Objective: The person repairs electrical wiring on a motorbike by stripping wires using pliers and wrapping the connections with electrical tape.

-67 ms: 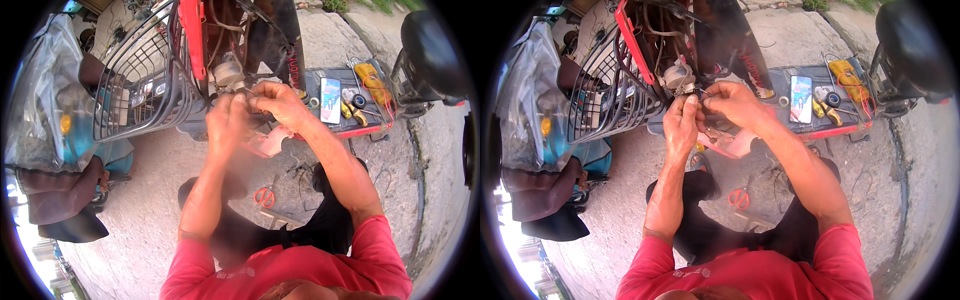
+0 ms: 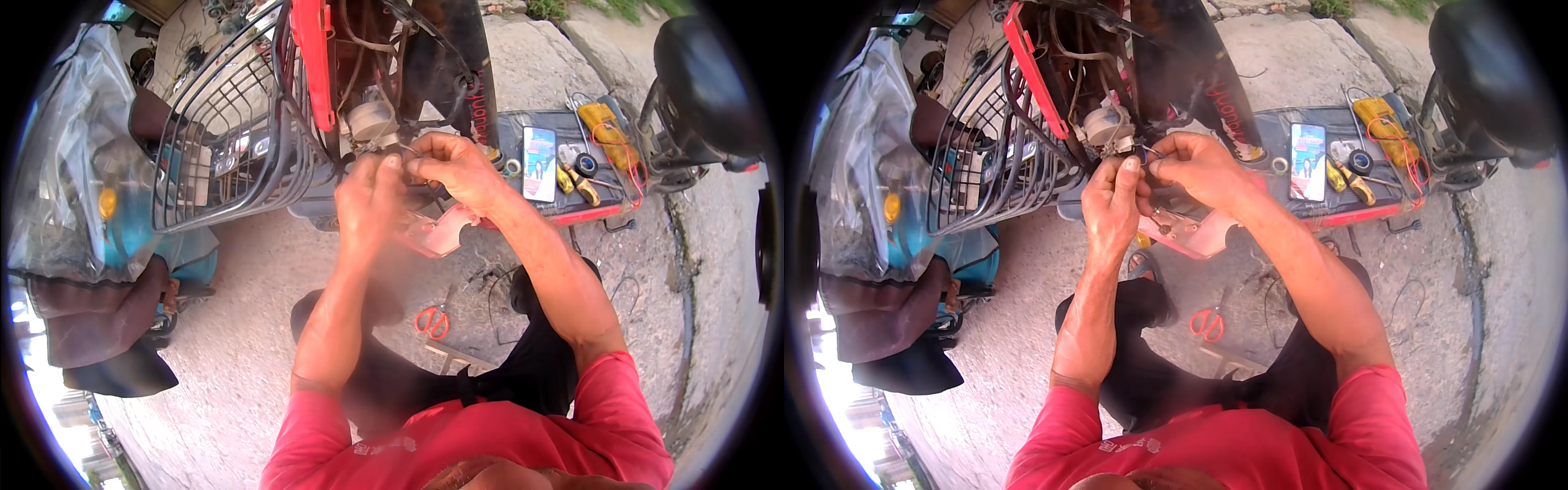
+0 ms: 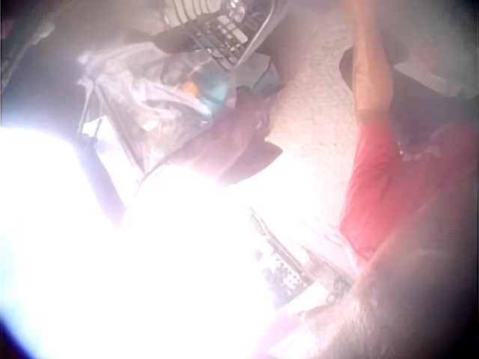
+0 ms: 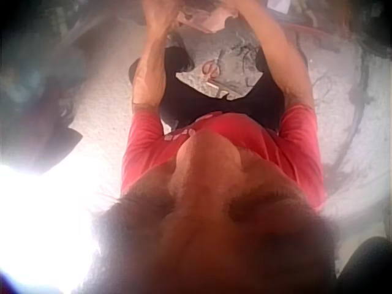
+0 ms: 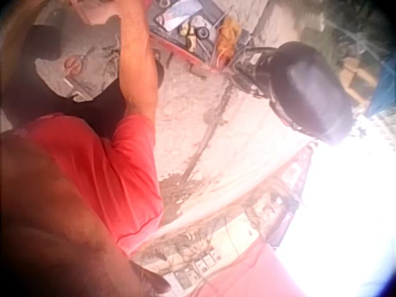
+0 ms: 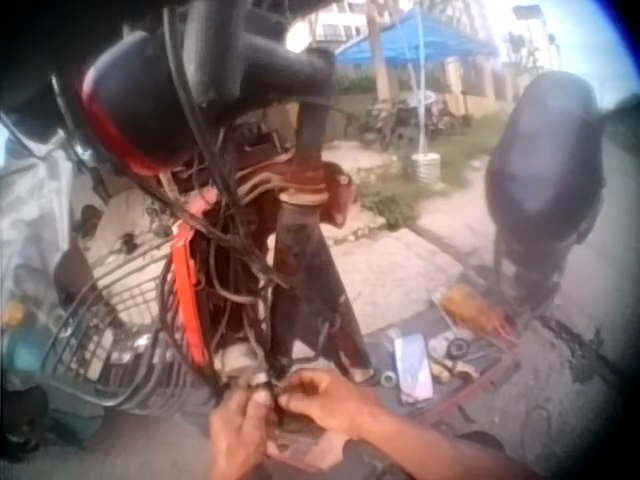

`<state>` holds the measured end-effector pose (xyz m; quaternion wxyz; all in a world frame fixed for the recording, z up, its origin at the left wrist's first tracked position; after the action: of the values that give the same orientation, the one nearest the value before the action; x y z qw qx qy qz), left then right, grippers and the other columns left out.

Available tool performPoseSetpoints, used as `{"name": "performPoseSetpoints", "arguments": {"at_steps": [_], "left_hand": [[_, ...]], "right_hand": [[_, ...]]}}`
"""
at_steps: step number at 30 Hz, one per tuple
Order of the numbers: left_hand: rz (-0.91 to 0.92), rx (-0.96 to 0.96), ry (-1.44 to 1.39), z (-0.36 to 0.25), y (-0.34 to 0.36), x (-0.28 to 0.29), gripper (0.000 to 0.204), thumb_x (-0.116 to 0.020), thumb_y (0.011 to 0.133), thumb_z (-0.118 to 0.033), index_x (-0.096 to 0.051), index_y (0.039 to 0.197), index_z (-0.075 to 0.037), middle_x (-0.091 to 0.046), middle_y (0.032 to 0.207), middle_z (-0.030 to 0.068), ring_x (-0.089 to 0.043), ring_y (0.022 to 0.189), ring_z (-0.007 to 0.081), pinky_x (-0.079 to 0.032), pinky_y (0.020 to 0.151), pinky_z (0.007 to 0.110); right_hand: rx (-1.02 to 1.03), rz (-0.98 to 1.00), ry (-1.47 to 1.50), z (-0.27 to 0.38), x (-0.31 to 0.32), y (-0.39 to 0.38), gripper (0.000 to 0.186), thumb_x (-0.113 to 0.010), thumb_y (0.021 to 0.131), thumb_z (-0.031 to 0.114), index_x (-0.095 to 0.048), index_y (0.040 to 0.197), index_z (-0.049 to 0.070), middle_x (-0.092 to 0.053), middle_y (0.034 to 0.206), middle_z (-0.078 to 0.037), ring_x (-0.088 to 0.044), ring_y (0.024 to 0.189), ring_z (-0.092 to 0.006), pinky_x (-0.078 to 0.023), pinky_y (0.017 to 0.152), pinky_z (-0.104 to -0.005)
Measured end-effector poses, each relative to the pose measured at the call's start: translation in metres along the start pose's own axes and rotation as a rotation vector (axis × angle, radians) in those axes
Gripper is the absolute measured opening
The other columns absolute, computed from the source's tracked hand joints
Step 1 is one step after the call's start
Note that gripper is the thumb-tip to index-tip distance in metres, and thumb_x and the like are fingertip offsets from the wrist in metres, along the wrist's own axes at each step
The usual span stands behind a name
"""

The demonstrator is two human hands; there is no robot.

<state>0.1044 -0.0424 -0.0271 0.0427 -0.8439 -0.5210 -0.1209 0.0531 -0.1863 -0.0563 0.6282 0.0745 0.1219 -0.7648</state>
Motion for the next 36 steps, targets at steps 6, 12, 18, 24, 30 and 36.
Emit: {"name": "performPoseSetpoints", "arguments": {"at_steps": [6,12,18,24,30,36], "left_hand": [[-0.127,-0.156,0.062,-0.009,-0.009,0.013,0.021,-0.073,0.100,-0.018,-0.071,0.107,0.002,-0.074,0.088,0.0075,-0.068,0.076,0.0135,-0.054,0.071,0.030],[-0.134,-0.165,0.124,-0.008,-0.009,0.007,0.017,-0.074,0.099,-0.012,-0.073,0.109,0.002,-0.074,0.090,0.0065,-0.067,0.075,0.0097,-0.054,0.066,0.026],[-0.110,-0.072,0.069,0.001,-0.005,0.008,0.024,-0.071,0.101,-0.016,-0.074,0.114,0.004,-0.076,0.094,0.0100,-0.069,0.082,0.0133,-0.056,0.073,0.030],[-0.076,-0.060,0.034,0.002,-0.004,0.001,0.026,-0.067,0.103,-0.016,-0.072,0.115,0.006,-0.074,0.087,0.0097,-0.064,0.070,0.0118,-0.053,0.063,0.028],[-0.078,0.098,-0.055,0.000,-0.005,-0.009,0.022,-0.065,0.104,-0.012,-0.071,0.113,0.007,-0.070,0.079,0.0074,-0.059,0.057,0.0094,-0.050,0.053,0.025],[-0.067,0.137,-0.140,0.001,-0.003,-0.010,0.020,-0.065,0.103,-0.012,-0.071,0.108,0.007,-0.068,0.076,0.0063,-0.056,0.053,0.0091,-0.046,0.049,0.025]], "right_hand": [[-0.020,-0.027,-0.069,0.000,0.007,0.000,0.030,-0.074,0.092,0.011,-0.072,0.117,-0.005,-0.076,0.100,-0.006,-0.070,0.091,-0.0104,-0.055,0.083,-0.0267],[-0.013,-0.040,-0.118,-0.007,0.012,0.002,0.032,-0.075,0.092,0.014,-0.073,0.118,-0.004,-0.077,0.100,-0.006,-0.070,0.089,-0.0104,-0.054,0.082,-0.0263],[-0.047,-0.018,-0.016,-0.002,0.002,-0.004,0.033,-0.074,0.091,0.014,-0.073,0.119,-0.003,-0.076,0.101,-0.007,-0.071,0.091,-0.0114,-0.055,0.085,-0.0270],[-0.028,-0.020,0.017,-0.009,0.003,-0.002,0.030,-0.073,0.093,0.012,-0.072,0.118,-0.004,-0.076,0.103,-0.009,-0.072,0.092,-0.0134,-0.056,0.086,-0.0285],[-0.066,-0.039,0.036,-0.012,0.001,-0.005,0.025,-0.073,0.093,0.009,-0.073,0.115,-0.003,-0.076,0.102,-0.008,-0.071,0.090,-0.0125,-0.055,0.084,-0.0280],[0.017,-0.082,-0.071,-0.018,0.010,0.003,0.016,-0.077,0.095,0.008,-0.072,0.109,0.001,-0.076,0.096,-0.007,-0.071,0.083,-0.0107,-0.057,0.073,-0.0279]]}}
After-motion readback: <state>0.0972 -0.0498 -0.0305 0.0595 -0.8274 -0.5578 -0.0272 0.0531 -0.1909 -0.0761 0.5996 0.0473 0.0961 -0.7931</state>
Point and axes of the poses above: each hand's wrist, its own y-axis towards the middle knuckle, its own x-axis out of the back of the hand, z = x × y, the point moved 10 cm from there along y, towards the middle knuckle
